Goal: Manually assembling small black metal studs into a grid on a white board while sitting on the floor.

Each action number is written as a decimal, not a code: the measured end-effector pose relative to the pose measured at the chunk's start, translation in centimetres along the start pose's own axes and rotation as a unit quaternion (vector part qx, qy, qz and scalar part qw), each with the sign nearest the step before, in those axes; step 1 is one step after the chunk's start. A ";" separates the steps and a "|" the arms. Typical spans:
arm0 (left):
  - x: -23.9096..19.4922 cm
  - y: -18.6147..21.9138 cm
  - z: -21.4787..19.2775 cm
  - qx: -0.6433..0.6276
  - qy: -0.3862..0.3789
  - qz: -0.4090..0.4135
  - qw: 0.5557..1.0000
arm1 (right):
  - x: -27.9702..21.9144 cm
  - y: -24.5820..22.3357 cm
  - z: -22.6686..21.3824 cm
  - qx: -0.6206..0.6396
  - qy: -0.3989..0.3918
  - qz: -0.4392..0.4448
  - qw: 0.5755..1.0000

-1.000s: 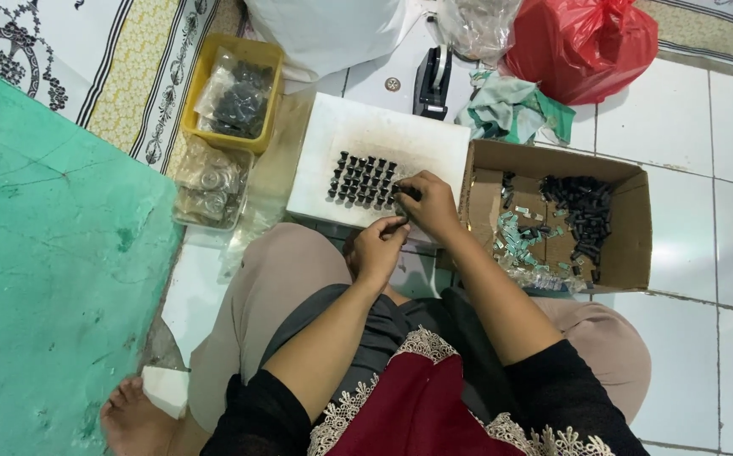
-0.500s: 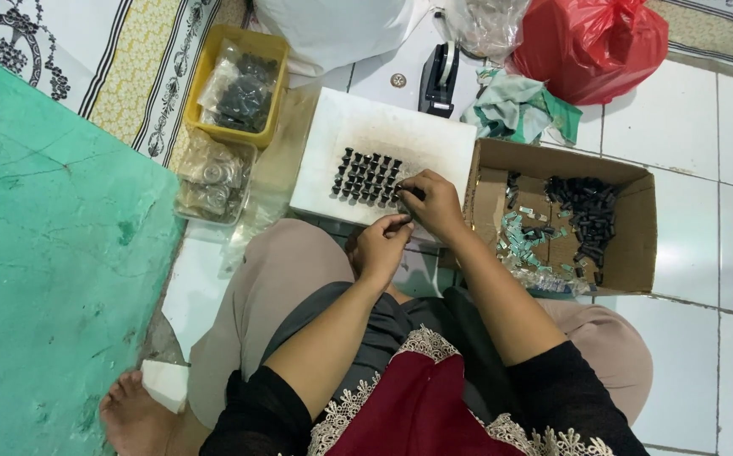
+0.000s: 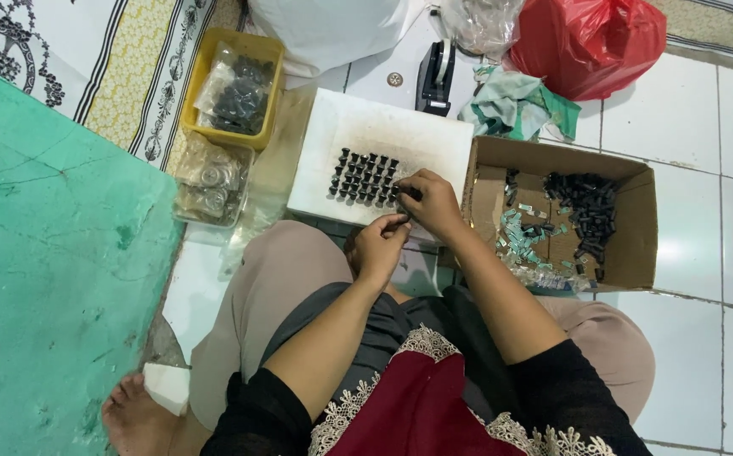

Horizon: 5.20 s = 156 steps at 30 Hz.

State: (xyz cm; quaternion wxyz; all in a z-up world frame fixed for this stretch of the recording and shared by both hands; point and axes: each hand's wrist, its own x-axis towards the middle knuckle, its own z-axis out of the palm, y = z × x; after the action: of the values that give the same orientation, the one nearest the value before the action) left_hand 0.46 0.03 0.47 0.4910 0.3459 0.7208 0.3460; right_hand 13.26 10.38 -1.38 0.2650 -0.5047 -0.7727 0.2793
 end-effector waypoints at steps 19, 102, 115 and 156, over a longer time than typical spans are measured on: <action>-0.1 0.2 0.4 -0.001 0.010 -0.003 1.000 | 0.0 -0.1 -1.0 0.018 -0.019 0.017 1.000; 5.4 3.9 30.6 -0.026 -0.141 0.010 0.990 | -6.7 22.2 -19.4 0.128 -0.036 0.387 0.912; 1.4 7.5 22.8 -0.089 -0.036 0.064 0.993 | -7.3 16.5 -18.3 0.445 0.023 0.303 0.843; -7.4 2.8 -2.1 -0.096 -0.044 0.220 0.970 | -12.1 -8.2 -9.9 0.163 0.082 0.006 0.983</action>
State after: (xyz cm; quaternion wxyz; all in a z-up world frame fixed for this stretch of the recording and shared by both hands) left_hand 0.99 -4.99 6.87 0.4650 0.4617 0.5681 0.4978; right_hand 19.13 -1.97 9.75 0.4046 -0.4810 -0.6891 0.3606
